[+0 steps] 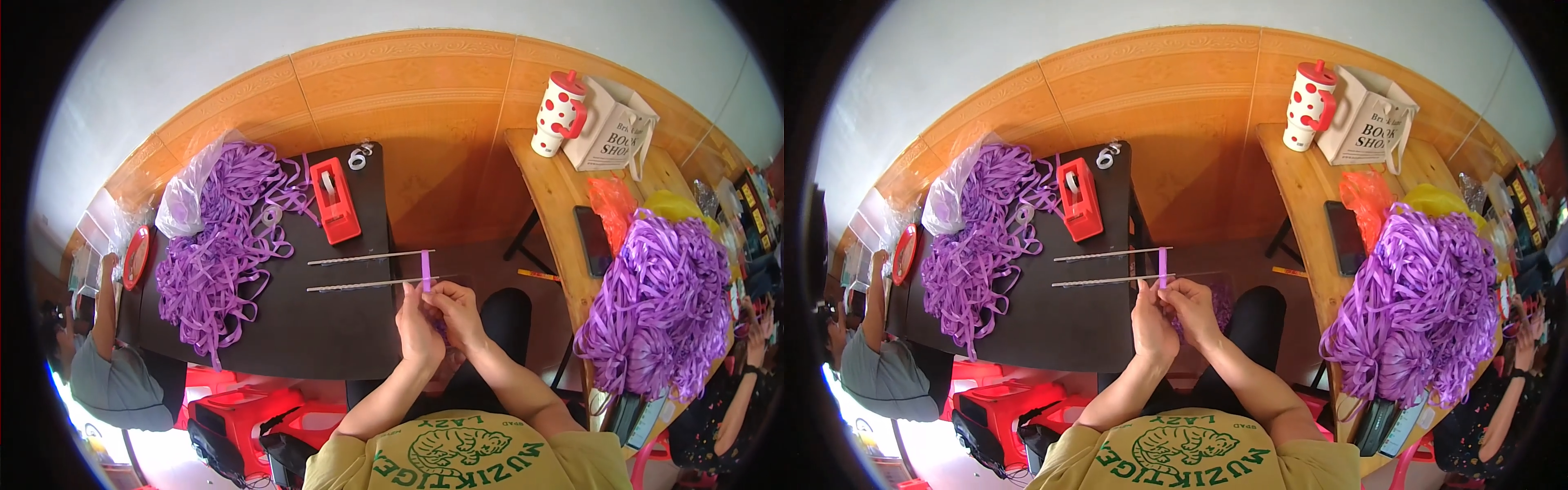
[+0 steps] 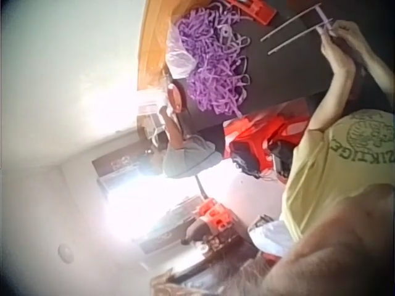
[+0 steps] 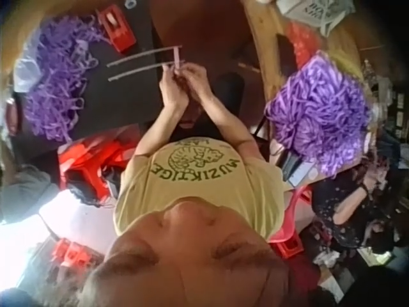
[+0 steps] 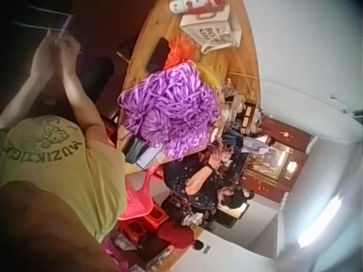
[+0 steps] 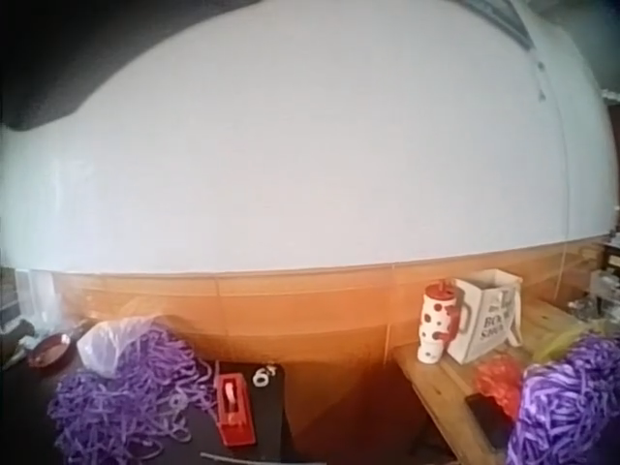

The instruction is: Wrapping and tying purple ribbons onto metal rods to create decorative pom-poms.

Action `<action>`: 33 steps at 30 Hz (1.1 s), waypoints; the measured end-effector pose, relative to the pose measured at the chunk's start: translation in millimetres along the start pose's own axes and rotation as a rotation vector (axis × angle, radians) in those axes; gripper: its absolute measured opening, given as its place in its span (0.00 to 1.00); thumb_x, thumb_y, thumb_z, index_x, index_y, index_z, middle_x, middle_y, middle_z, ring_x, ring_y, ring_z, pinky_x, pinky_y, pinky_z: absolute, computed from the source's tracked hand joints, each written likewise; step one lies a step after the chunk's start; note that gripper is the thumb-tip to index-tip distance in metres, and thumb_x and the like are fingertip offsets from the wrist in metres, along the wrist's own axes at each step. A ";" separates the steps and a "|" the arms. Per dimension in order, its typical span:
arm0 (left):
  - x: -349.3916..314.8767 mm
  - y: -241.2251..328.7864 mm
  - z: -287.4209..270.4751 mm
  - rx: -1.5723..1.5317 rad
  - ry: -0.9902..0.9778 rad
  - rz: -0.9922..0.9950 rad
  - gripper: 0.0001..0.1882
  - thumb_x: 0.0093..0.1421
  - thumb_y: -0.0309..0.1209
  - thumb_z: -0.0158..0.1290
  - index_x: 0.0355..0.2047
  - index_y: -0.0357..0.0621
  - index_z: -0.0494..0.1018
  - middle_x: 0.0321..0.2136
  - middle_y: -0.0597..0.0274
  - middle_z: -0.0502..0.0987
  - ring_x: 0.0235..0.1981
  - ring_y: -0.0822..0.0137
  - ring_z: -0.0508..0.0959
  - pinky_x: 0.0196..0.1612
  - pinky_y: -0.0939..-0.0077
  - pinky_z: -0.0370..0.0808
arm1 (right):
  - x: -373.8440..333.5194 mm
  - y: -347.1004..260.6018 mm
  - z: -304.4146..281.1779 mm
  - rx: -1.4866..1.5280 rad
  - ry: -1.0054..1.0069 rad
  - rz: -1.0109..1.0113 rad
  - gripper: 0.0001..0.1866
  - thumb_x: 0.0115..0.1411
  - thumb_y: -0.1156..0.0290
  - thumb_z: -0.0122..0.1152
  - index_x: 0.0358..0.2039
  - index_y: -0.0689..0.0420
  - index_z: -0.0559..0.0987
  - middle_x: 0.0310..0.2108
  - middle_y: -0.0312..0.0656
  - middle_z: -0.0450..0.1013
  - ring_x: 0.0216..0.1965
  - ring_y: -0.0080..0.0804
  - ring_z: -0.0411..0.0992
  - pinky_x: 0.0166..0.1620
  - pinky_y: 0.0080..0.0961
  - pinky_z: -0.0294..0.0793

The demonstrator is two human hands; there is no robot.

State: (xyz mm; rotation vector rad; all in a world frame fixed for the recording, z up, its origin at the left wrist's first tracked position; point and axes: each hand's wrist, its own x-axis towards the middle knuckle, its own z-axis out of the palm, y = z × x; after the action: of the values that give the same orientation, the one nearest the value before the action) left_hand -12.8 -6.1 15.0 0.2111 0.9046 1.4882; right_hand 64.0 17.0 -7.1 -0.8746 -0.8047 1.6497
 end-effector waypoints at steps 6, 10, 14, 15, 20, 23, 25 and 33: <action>-4.4 23.7 12.4 -0.059 -0.019 -0.161 0.28 0.66 0.51 0.35 0.43 0.38 0.71 0.30 0.69 0.68 0.31 0.73 0.63 0.37 0.79 0.58 | -4.3 -12.4 7.3 0.037 0.022 0.039 0.04 0.56 0.77 0.57 0.27 0.62 0.78 0.23 0.35 0.73 0.24 0.17 0.67 0.28 0.13 0.64; -3.3 39.2 17.6 -0.041 -0.084 -0.264 0.30 0.65 0.52 0.35 0.43 0.35 0.70 0.31 0.65 0.70 0.33 0.70 0.64 0.40 0.77 0.60 | -5.5 -18.3 5.2 0.027 0.027 0.025 0.04 0.56 0.76 0.57 0.27 0.61 0.78 0.23 0.34 0.73 0.24 0.17 0.67 0.28 0.12 0.64; 2.4 44.2 11.1 -0.035 -0.066 -0.306 0.33 0.64 0.54 0.36 0.45 0.31 0.69 0.38 0.58 0.71 0.40 0.66 0.67 0.47 0.73 0.59 | -6.9 -26.9 -5.2 -0.039 0.065 -0.033 0.04 0.56 0.74 0.58 0.28 0.60 0.79 0.23 0.34 0.73 0.23 0.16 0.68 0.27 0.12 0.64; 4.9 42.2 7.8 -0.031 -0.056 -0.308 0.34 0.63 0.55 0.37 0.48 0.31 0.67 0.43 0.56 0.69 0.46 0.63 0.65 0.53 0.68 0.54 | -4.4 -31.4 -8.3 -0.066 0.117 -0.085 0.04 0.56 0.74 0.59 0.28 0.60 0.79 0.22 0.34 0.74 0.23 0.15 0.68 0.27 0.12 0.64; 6.5 40.3 7.6 -0.027 -0.050 -0.310 0.38 0.62 0.57 0.39 0.53 0.31 0.62 0.53 0.52 0.64 0.54 0.59 0.60 0.61 0.60 0.45 | 18.9 -73.1 3.5 -0.222 0.121 -0.195 0.06 0.56 0.69 0.61 0.31 0.57 0.79 0.25 0.32 0.74 0.26 0.15 0.68 0.29 0.11 0.63; 5.7 37.5 1.0 -0.052 -0.044 -0.283 0.37 0.61 0.58 0.40 0.52 0.32 0.63 0.51 0.53 0.65 0.53 0.60 0.61 0.60 0.60 0.46 | 50.5 -86.3 49.8 -0.280 -0.083 -0.127 0.07 0.56 0.68 0.61 0.31 0.58 0.78 0.24 0.31 0.72 0.26 0.14 0.66 0.28 0.11 0.62; 3.9 37.4 6.3 -0.046 -0.051 -0.263 0.37 0.60 0.59 0.41 0.51 0.33 0.65 0.50 0.55 0.67 0.51 0.62 0.62 0.59 0.60 0.48 | 85.5 -81.8 71.6 -0.379 -0.169 -0.116 0.08 0.57 0.68 0.60 0.31 0.60 0.78 0.23 0.30 0.70 0.24 0.13 0.63 0.27 0.12 0.59; 10.4 30.2 2.2 -0.043 -0.020 -0.294 0.33 0.62 0.58 0.38 0.45 0.39 0.70 0.43 0.60 0.71 0.45 0.66 0.66 0.53 0.67 0.52 | 168.9 -49.6 131.4 -0.707 -0.234 0.056 0.11 0.55 0.65 0.63 0.28 0.61 0.80 0.22 0.32 0.72 0.27 0.15 0.67 0.30 0.13 0.60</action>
State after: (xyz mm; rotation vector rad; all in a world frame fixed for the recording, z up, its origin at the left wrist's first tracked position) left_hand -36.1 8.2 31.6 0.0579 0.8470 1.2297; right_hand -55.2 181.7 76.0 -1.1971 -1.5922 1.5410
